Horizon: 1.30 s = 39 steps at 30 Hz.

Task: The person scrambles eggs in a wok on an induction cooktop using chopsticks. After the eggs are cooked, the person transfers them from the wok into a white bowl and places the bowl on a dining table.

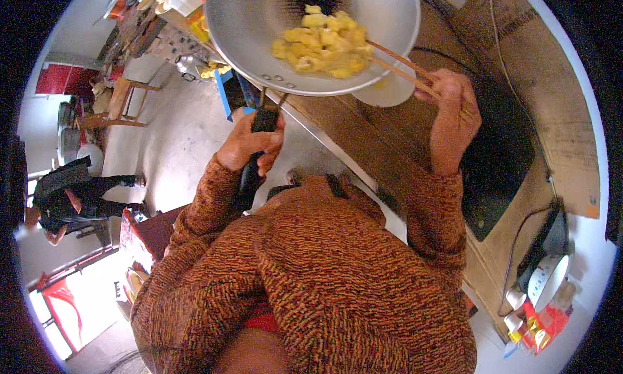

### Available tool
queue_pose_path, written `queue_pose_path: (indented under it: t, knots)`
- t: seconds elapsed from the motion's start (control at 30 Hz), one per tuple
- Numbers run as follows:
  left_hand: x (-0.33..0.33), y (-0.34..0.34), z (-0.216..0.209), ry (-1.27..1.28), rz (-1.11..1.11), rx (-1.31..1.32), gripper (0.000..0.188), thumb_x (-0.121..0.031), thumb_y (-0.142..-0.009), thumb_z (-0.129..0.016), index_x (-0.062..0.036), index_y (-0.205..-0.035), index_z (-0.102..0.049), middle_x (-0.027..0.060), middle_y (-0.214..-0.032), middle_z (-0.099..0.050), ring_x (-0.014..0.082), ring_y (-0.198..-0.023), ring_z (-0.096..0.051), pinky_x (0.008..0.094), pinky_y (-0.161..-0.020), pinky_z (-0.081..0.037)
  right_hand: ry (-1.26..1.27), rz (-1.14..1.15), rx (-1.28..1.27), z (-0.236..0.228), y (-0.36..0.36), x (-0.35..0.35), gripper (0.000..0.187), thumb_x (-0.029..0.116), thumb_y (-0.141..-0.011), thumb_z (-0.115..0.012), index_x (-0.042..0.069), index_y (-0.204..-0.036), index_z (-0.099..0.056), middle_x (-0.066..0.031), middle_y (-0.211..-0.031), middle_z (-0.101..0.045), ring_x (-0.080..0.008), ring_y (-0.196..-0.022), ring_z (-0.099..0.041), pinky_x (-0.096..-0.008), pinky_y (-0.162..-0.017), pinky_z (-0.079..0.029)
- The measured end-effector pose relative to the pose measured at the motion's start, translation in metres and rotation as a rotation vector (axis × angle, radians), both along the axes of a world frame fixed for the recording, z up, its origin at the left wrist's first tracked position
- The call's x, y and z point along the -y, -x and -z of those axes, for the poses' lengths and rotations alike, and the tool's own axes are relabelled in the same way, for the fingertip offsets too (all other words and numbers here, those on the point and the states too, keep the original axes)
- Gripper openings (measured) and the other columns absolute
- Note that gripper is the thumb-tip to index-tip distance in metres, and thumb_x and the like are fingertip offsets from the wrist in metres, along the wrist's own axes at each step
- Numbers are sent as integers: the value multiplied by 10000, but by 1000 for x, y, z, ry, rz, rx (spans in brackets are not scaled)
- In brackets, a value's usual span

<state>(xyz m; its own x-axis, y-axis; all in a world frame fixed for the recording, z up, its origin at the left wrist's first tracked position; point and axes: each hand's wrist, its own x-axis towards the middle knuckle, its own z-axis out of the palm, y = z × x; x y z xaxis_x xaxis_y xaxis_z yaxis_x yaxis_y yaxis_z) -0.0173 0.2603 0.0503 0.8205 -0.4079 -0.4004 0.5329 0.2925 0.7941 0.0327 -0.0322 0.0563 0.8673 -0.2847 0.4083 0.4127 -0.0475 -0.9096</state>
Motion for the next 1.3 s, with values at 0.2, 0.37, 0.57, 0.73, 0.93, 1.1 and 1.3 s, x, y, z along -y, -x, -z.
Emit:
queue_pose_path:
  t: [0.2, 0.37, 0.57, 0.73, 0.93, 1.1, 1.3]
  knots:
    - [-6, -18, 8, 9, 103, 61, 239, -76, -781, -612, -5, -934, -443, 22, -562, -461, 111, -405, -458, 249, -347, -396, 78, 90, 5, 0, -8, 4, 290, 187, -912, -435, -40, -755, -523, -125, -913, -552, -195, -792, -585, -297, -658, -535]
    - [-4, -27, 9, -45, 113, 101, 256, -120, -776, -622, -21, -937, -448, 26, -514, -447, 116, -372, -435, 253, -339, -391, 155, 131, 54, -1, -10, 2, 283, 193, -912, -437, -37, -773, -525, -119, -896, -558, -189, -766, -576, -299, -679, -507]
    - [-2, -35, 13, -73, 115, 124, 262, -119, -776, -630, -21, -941, -450, 29, -517, -458, 116, -369, -442, 251, -340, -386, 159, 194, 14, 3, -7, 3, 245, 173, -906, -439, -32, -825, -547, -99, -865, -572, -163, -770, -552, -284, -696, -489]
    - [3, -37, 16, -125, 111, 151, 269, -118, -776, -630, -21, -950, -449, 24, -519, -459, 114, -371, -444, 248, -339, -385, 246, 276, -26, 7, -1, 13, 242, 165, -905, -436, -24, -840, -572, -72, -867, -591, -144, -786, -540, -274, -711, -460]
    - [10, -40, 23, -169, 109, 228, 305, -114, -764, -643, -20, -966, -435, 17, -562, -462, 112, -381, -448, 246, -336, -386, 228, 293, -7, 13, 6, 25, 253, 175, -904, -437, -21, -830, -579, -67, -877, -599, -141, -779, -541, -264, -733, -442]
    - [17, -41, 24, -226, 92, 251, 295, -101, -762, -641, -18, -952, -431, 17, -576, -463, 111, -386, -452, 240, -326, -384, 219, 303, -8, 17, 11, 30, 255, 182, -905, -442, -20, -838, -582, -76, -872, -596, -151, -779, -543, -275, -729, -447]
    - [16, -43, 33, -228, 92, 298, 300, -58, -773, -620, 6, -976, -408, 30, -621, -457, 108, -381, -452, 247, -326, -392, 261, 289, 15, 14, 20, 28, 256, 190, -911, -441, -18, -843, -573, -95, -867, -593, -168, -790, -547, -293, -743, -452]
